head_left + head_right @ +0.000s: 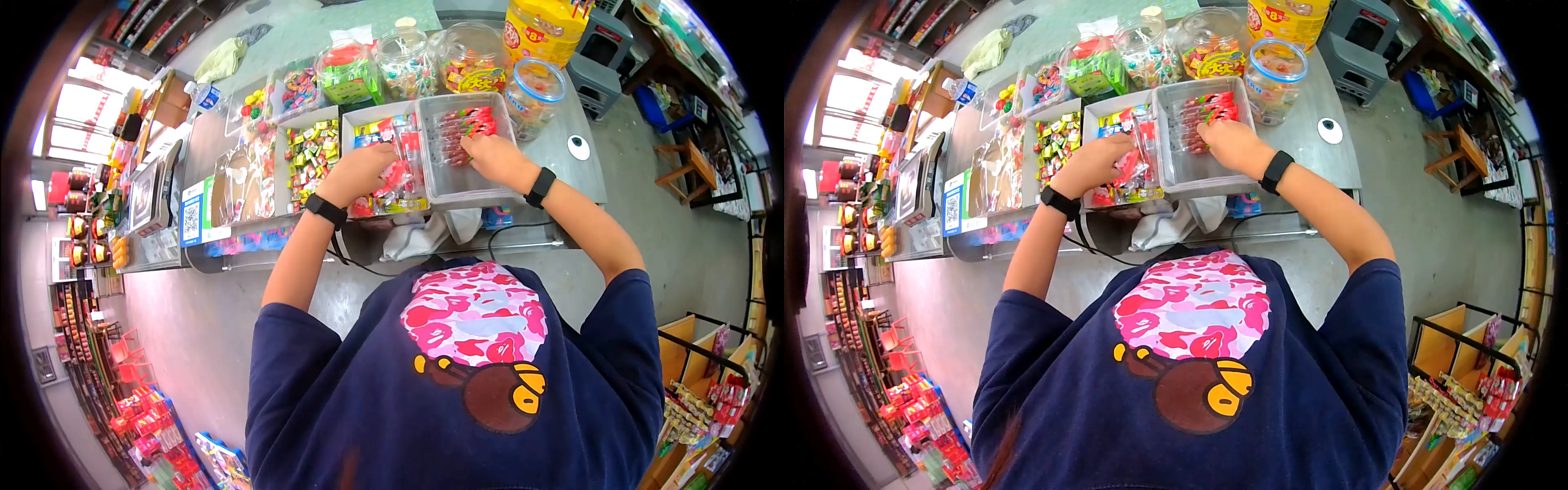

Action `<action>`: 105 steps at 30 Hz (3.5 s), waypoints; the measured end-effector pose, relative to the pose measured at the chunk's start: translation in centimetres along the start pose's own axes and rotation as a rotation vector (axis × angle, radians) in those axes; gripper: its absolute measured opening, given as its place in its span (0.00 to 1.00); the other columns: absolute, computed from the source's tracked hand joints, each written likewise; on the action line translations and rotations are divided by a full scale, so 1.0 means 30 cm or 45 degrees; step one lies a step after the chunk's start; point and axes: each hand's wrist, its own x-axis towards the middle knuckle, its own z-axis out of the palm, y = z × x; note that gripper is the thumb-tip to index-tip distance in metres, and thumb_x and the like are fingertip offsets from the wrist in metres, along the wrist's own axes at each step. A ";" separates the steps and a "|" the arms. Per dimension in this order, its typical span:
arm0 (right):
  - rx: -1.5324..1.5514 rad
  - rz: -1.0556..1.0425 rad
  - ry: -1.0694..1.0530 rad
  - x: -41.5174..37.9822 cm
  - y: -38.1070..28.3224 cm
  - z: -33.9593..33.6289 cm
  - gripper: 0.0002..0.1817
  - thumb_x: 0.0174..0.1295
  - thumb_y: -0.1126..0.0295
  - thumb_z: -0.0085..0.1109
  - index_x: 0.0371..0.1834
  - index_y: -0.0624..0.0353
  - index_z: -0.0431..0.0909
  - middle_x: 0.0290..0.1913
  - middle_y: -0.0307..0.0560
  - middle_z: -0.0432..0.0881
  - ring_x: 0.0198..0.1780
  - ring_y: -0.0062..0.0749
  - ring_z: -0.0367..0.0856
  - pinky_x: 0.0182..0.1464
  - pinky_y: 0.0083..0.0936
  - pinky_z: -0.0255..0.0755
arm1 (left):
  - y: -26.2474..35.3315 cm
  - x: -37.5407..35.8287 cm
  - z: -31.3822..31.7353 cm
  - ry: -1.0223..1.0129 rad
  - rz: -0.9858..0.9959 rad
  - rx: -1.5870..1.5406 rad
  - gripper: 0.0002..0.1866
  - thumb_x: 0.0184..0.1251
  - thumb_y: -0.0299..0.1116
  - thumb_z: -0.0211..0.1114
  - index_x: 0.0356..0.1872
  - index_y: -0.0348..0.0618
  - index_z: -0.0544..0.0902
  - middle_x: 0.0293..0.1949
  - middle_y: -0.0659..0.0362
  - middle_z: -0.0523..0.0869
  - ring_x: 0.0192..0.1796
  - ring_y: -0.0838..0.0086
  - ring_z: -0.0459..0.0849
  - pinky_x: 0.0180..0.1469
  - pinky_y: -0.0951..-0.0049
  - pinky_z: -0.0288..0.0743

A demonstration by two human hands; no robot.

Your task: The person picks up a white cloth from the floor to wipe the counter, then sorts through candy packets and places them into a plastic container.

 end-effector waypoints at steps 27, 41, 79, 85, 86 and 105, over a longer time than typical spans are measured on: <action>1.202 0.252 -0.180 -0.021 -0.007 -0.097 0.21 0.51 0.78 0.52 0.51 0.61 0.73 0.44 0.50 0.81 0.44 0.34 0.80 0.44 0.28 0.74 | 0.240 0.190 0.121 0.467 -0.800 -2.653 0.19 0.70 0.41 0.56 0.50 0.34 0.73 0.47 0.48 0.78 0.53 0.61 0.77 0.56 0.61 0.76; 1.013 0.314 0.046 -0.015 0.015 -0.020 0.26 0.50 0.63 0.67 0.50 0.62 0.71 0.43 0.54 0.77 0.47 0.40 0.76 0.49 0.32 0.69 | 0.280 0.231 0.180 0.210 -0.963 -2.442 0.23 0.70 0.44 0.55 0.61 0.46 0.66 0.55 0.57 0.74 0.59 0.64 0.72 0.56 0.50 0.70; 0.179 -0.221 -0.525 0.004 -0.013 -0.074 0.14 0.52 0.67 0.60 0.38 0.63 0.72 0.35 0.55 0.78 0.39 0.49 0.78 0.41 0.40 0.71 | 0.358 -0.124 0.084 1.047 -0.755 -1.621 0.25 0.56 0.25 0.67 0.56 0.36 0.71 0.64 0.53 0.63 0.58 0.70 0.74 0.58 0.71 0.72; 0.331 -0.054 -0.530 0.007 -0.023 -0.051 0.13 0.49 0.72 0.62 0.34 0.63 0.69 0.32 0.54 0.78 0.37 0.51 0.78 0.38 0.39 0.71 | 0.371 -0.111 0.078 0.880 -0.640 -1.500 0.40 0.40 0.33 0.80 0.59 0.38 0.71 0.66 0.53 0.61 0.65 0.67 0.66 0.63 0.69 0.65; 0.330 -0.054 -0.531 0.005 -0.024 -0.050 0.13 0.49 0.72 0.62 0.34 0.63 0.69 0.32 0.54 0.78 0.37 0.51 0.78 0.38 0.39 0.71 | 0.369 -0.112 0.076 0.798 -0.565 -1.346 0.41 0.38 0.35 0.80 0.58 0.39 0.73 0.67 0.53 0.61 0.67 0.65 0.64 0.65 0.67 0.62; 0.089 -0.038 -0.086 -0.003 -0.015 -0.030 0.08 0.51 0.69 0.59 0.29 0.62 0.76 0.29 0.56 0.80 0.34 0.52 0.80 0.38 0.44 0.73 | 0.442 0.011 0.113 0.677 -0.826 -1.752 0.19 0.63 0.22 0.53 0.55 0.34 0.76 0.65 0.47 0.67 0.68 0.70 0.63 0.64 0.72 0.60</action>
